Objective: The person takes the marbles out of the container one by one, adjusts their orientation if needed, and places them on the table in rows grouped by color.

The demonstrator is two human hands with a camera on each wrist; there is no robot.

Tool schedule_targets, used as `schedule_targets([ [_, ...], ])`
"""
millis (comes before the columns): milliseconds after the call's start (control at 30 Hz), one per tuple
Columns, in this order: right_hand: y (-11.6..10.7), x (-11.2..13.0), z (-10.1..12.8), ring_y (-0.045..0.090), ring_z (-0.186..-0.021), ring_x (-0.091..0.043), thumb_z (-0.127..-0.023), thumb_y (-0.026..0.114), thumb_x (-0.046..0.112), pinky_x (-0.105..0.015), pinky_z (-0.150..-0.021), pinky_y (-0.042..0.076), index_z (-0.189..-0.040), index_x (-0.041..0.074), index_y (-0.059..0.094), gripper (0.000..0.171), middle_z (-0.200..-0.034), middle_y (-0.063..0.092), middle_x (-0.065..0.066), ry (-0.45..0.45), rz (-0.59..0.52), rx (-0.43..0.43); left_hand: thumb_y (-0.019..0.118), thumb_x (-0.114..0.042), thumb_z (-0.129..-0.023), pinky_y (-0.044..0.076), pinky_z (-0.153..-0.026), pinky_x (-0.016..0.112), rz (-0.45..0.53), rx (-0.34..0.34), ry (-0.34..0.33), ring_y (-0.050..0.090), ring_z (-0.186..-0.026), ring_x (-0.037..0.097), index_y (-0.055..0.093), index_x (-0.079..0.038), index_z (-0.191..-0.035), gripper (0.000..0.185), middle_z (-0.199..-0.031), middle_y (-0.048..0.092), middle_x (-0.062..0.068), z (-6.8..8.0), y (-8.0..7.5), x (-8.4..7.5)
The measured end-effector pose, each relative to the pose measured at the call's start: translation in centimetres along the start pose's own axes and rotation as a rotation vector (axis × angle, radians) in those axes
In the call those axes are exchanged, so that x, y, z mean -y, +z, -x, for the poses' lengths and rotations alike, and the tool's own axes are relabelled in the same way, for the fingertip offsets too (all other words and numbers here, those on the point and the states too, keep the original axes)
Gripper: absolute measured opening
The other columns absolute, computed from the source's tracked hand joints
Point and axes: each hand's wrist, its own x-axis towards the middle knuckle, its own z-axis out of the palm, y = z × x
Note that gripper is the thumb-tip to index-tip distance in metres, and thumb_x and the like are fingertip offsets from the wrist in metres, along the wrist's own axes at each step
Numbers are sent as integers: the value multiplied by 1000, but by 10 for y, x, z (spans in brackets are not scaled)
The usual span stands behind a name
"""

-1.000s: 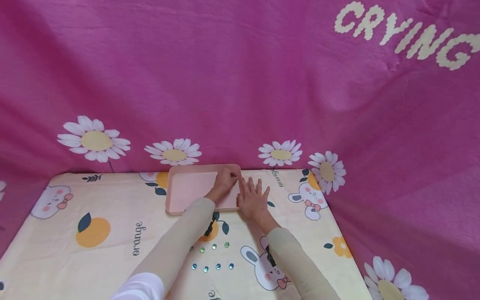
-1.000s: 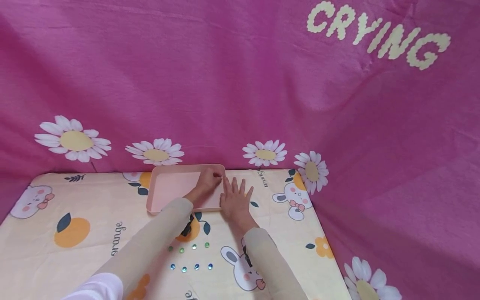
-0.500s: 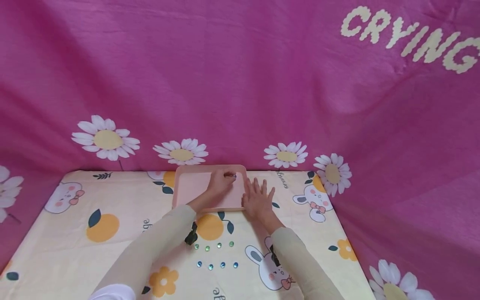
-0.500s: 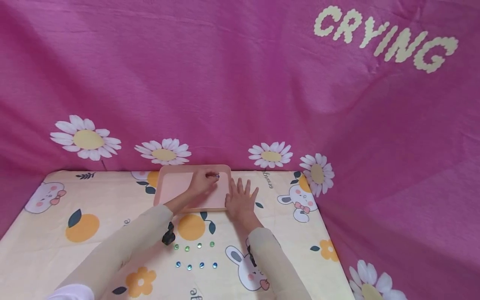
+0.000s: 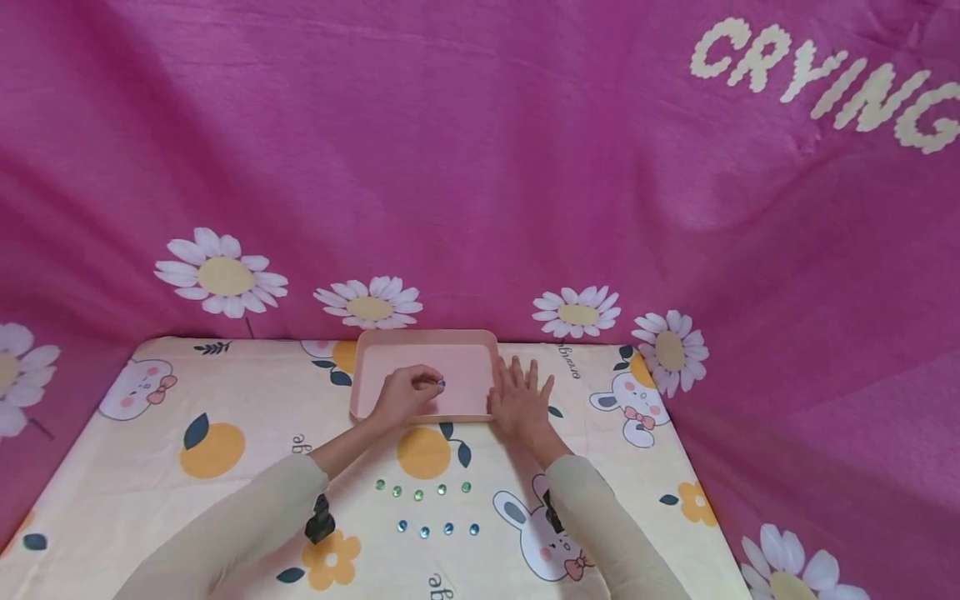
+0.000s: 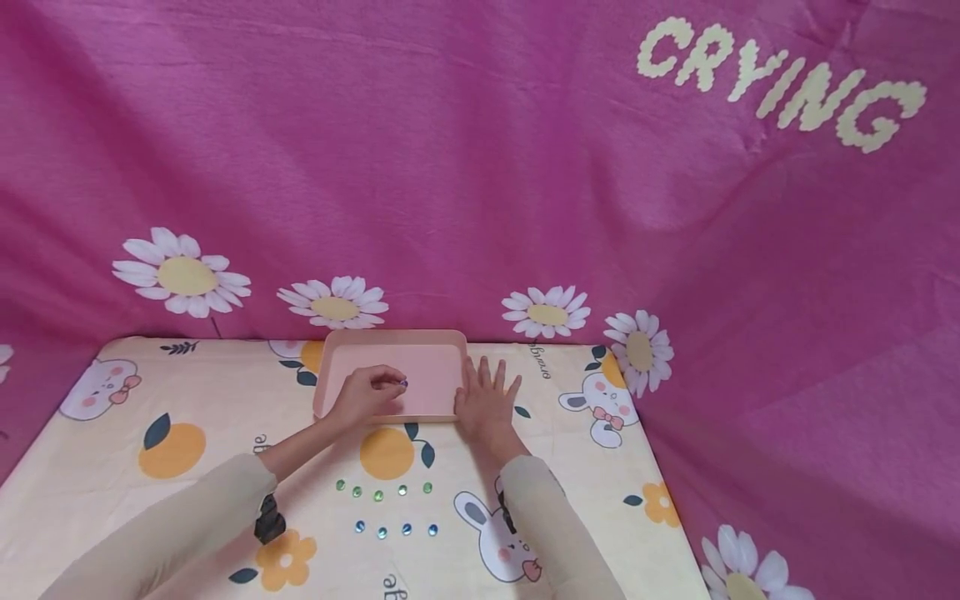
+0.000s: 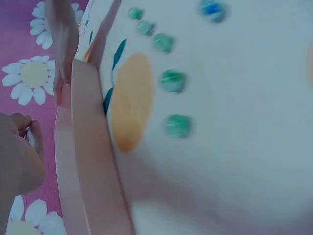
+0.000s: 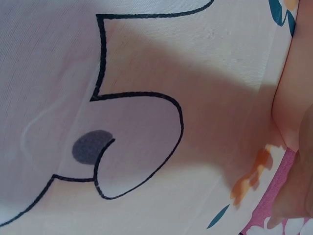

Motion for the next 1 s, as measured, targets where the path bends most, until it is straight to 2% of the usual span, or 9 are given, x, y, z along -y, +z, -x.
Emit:
schedule_targets([
  [167,-2,0,-1,3,-148,-45,-104,34,48,-70,-112,5,-162,24,8,68,-166,11,-9,-1,32,-6,71,-6,-93,56,-80,25,-56,16,-13,65,-89,23,71,-2,-114,22,-99,69,2,36,-14,9],
  [333,0,0,-2,3,-148,-45,-105,32,46,-71,-111,4,-162,22,8,66,-166,11,-11,-11,38,-10,72,-4,-91,56,-77,22,-92,19,-26,64,-84,18,72,-2,-110,19,-95,69,1,70,-25,16],
  [533,-1,1,-1,2,-148,-45,-104,31,47,-71,-111,3,-162,21,8,67,-166,11,-11,-16,35,1,71,-7,-92,54,-70,24,-107,14,-114,63,-81,20,70,-7,-108,16,-91,68,1,104,-35,19],
  [667,-1,1,0,2,-148,-45,-105,30,46,-71,-111,1,-162,21,8,66,-166,11,-12,-18,33,7,72,-6,-91,53,-72,27,-136,25,-156,62,-80,18,70,-9,-107,17,-89,68,-3,123,-36,24],
  [800,-1,1,-1,1,-148,-46,-105,31,44,-72,-110,-1,-162,20,10,65,-165,11,-13,-17,3,11,76,-5,-87,54,-74,26,-185,22,-134,62,-78,12,71,-10,-102,16,-87,68,-7,142,-36,33],
  [1000,-2,2,-1,1,-148,-45,-105,31,45,-71,-110,-1,-162,20,8,65,-165,10,-13,-13,10,17,77,-7,-86,54,-69,24,-162,42,-63,65,-75,9,72,-9,-98,13,-85,70,-7,161,-39,47],
])
